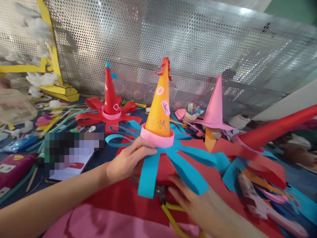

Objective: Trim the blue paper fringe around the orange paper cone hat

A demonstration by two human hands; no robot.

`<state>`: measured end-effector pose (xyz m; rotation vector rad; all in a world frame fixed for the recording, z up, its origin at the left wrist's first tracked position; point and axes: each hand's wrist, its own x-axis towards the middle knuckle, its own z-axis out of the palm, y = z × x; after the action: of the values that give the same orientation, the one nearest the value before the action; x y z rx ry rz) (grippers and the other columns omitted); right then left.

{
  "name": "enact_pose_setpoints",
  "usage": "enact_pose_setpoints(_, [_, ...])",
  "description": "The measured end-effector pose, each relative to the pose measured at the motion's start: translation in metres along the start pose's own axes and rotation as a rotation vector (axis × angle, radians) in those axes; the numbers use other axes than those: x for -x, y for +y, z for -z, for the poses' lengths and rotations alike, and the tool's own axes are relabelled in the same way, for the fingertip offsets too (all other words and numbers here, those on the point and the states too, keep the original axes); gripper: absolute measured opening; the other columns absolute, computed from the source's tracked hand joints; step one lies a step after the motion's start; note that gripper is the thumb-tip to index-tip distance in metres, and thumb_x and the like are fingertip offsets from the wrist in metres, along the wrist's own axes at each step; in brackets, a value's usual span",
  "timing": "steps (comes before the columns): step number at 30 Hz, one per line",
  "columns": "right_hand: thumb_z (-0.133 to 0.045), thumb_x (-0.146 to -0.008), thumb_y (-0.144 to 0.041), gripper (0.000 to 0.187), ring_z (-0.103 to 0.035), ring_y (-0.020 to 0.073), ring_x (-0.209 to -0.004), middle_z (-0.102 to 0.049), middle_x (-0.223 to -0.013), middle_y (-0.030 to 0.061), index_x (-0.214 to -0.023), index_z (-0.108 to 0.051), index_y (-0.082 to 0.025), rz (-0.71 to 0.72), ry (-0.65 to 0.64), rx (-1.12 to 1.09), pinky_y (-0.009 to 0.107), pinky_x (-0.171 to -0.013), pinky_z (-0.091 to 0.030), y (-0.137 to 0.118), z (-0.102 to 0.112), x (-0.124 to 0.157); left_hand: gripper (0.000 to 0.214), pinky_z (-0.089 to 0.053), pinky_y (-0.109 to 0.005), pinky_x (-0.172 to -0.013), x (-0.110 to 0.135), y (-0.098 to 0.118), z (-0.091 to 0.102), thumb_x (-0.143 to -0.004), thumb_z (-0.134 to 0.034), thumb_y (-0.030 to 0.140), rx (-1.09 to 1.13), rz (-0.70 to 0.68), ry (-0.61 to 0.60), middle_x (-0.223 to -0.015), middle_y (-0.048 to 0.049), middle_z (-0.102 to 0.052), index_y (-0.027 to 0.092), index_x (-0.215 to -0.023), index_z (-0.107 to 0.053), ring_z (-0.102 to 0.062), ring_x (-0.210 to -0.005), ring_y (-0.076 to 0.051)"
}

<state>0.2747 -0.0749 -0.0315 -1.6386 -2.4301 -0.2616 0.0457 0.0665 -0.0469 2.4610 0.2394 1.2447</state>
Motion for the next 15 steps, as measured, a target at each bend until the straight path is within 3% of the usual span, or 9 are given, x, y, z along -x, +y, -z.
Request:
enact_pose_setpoints(3, [-0.049,-0.08,-0.022,0.037,-0.062,0.0291,-0.083,-0.059,-0.104,0.0152,-0.114,-0.062,-0.016,0.044,-0.009,-0.055,0.037,-0.057,-0.06,-0.015,-0.002,0.02,0.032,-0.055,-0.027,-0.084,0.012,-0.003,-0.007,-0.09,-0.048,0.003,0.006,0.096,-0.129,-0.112,-0.0084,-0.057,0.02,-0.117,-0.056,-0.062,-0.098,-0.017])
enact_pose_setpoints(5, [-0.049,-0.078,-0.02,0.044,-0.06,0.0296,-0.085,-0.054,-0.106,0.0164,-0.12,-0.057,-0.014,0.043,-0.017,-0.097,0.042,-0.064,-0.06,-0.017,-0.009,0.027,0.033,-0.056,-0.027,-0.083,0.016,-0.003,-0.01,-0.089,-0.044,0.0,0.007,0.173,-0.197,-0.109,-0.0084,-0.056,0.019,-0.114,-0.056,-0.063,-0.094,-0.016])
enact_pose_setpoints(10, [-0.044,-0.087,-0.016,0.044,-0.053,0.0309,-0.081,-0.05,-0.098,0.0145,-0.13,-0.046,-0.014,0.088,-0.023,-0.102,0.05,-0.061,-0.057,-0.009,-0.024,0.037,0.054,-0.053,-0.034,-0.096,0.026,-0.001,-0.006,-0.083,-0.039,-0.004,0.014,0.262,-0.323,-0.126,-0.0085,-0.057,0.023,-0.126,-0.055,-0.061,-0.113,-0.019])
enact_pose_setpoints(15, [-0.045,-0.092,-0.021,0.039,-0.06,0.0296,-0.082,-0.049,-0.101,0.015,-0.131,-0.044,-0.018,0.111,0.022,-0.088,0.042,-0.057,-0.06,-0.01,-0.023,0.044,0.081,-0.046,-0.041,-0.107,0.044,0.01,0.004,-0.068,-0.039,-0.006,-0.073,0.298,-0.471,-0.15,-0.0107,-0.046,0.021,-0.143,-0.044,-0.047,-0.135,-0.025])
